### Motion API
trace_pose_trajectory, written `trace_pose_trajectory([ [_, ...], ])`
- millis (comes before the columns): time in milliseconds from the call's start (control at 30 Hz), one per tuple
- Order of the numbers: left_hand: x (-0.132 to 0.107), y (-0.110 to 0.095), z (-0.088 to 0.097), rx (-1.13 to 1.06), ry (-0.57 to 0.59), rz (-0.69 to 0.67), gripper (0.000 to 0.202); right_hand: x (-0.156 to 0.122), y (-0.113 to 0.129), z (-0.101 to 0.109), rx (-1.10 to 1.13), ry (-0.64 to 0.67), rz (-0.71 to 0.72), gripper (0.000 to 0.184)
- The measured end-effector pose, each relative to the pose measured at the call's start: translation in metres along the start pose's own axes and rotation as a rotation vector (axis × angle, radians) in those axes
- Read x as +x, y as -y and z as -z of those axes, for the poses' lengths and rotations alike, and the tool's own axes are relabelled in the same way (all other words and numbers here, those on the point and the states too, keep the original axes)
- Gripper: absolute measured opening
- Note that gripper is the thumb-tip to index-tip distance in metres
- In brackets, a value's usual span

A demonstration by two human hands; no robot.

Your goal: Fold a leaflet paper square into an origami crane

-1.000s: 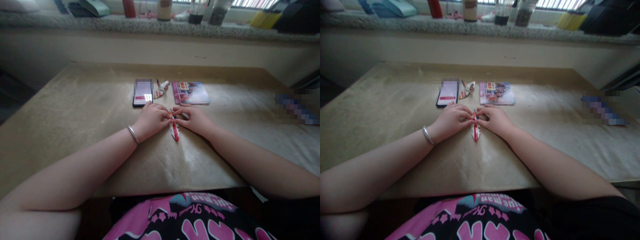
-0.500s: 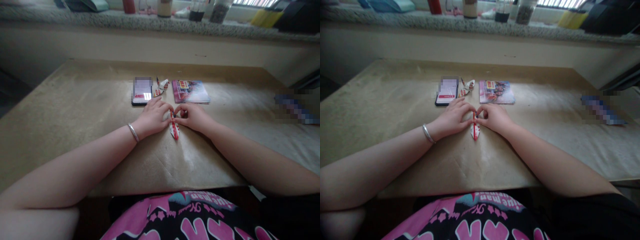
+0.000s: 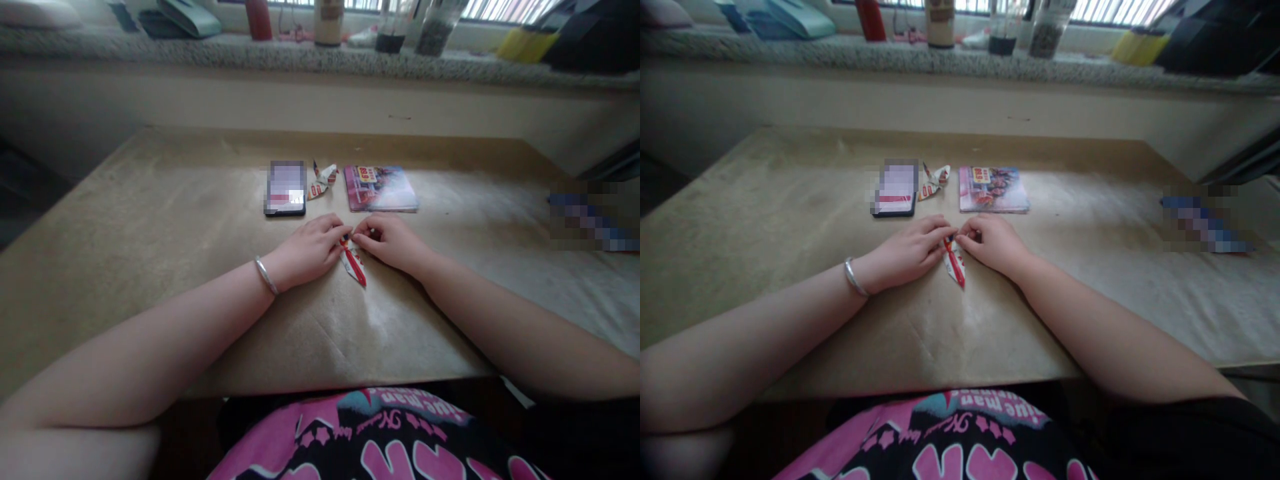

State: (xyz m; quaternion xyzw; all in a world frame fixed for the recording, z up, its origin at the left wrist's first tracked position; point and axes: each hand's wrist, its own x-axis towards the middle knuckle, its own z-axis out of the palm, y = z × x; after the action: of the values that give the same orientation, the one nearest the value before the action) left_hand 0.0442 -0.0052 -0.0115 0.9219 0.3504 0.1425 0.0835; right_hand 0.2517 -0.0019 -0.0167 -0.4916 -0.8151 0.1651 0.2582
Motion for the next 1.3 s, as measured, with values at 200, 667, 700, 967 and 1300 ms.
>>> trace_pose_trajectory([
  [200,-0.002,0.005,0.005,-0.072,-0.015,0.033,0.031,-0.004,0.008,0.001,-0.021,0.003,0.088,0.019],
  [667,-0.001,0.006,0.008,-0.092,-0.197,-0.044,0.01,-0.005,0.017,0.004,-0.059,0.014,0.074,0.013],
  [700,-0.001,0.006,0.008,-0.093,-0.2,-0.033,0.01,-0.006,0.017,0.004,-0.066,0.006,0.055,0.012],
  [967,-0.003,0.005,0.013,-0.039,-0.256,-0.097,0.01,-0.009,0.022,0.005,-0.112,0.003,0.092,0.007],
  [1300,-0.003,0.008,0.01,-0.078,-0.282,-0.078,0.015,-0.011,0.023,0.012,0.139,0.068,0.186,0.011],
])
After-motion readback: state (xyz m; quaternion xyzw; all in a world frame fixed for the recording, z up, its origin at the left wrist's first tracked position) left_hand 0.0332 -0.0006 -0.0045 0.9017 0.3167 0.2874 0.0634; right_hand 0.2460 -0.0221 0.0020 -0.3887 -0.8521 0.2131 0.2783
